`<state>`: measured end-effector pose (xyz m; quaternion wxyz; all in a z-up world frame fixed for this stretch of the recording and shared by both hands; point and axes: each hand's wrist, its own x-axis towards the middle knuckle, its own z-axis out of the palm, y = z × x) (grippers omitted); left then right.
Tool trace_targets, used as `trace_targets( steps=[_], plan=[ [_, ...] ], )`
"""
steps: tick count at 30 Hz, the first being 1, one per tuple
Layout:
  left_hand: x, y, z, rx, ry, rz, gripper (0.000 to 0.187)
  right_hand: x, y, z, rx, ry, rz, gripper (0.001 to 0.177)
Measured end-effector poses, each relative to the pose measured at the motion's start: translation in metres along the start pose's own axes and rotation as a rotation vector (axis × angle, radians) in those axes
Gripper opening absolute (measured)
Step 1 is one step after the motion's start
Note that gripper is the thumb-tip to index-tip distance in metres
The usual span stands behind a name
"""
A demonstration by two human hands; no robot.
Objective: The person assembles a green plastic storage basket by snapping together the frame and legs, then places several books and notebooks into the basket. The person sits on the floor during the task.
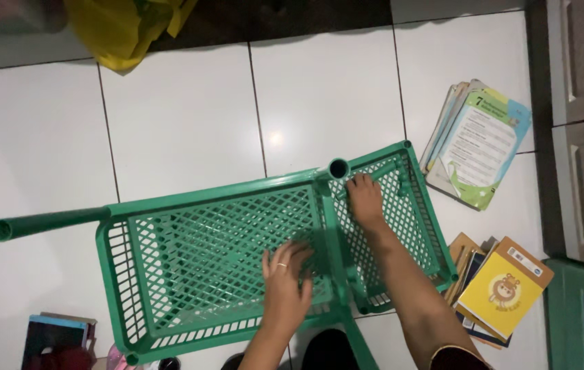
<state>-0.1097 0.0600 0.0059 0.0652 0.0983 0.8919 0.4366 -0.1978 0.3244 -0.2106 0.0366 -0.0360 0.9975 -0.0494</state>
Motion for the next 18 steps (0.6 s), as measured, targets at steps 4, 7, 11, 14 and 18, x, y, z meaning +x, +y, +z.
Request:
trace_targets(
  steps=[4,7,11,14,18],
  plan=[
    [-0.003,0.003,-0.014,-0.05,0.09,0.064,0.036,-0.016,0.002,-0.024,0.051,0.158,-0.104,0.032],
    [-0.012,0.0,-0.028,-0.155,0.144,0.072,0.035,-0.036,-0.006,-0.064,0.15,0.224,0.071,0.027],
    [-0.033,-0.001,-0.05,-0.168,0.217,0.121,0.031,-0.074,-0.037,-0.136,0.261,0.555,0.194,0.043],
    [-0.056,-0.002,-0.068,-0.157,0.301,0.214,0.022,-0.098,-0.054,-0.205,0.31,0.767,0.205,0.036],
    [-0.097,0.008,-0.089,-0.295,0.317,0.126,0.018,-0.142,-0.087,-0.3,0.763,1.119,0.068,0.028]
  ],
)
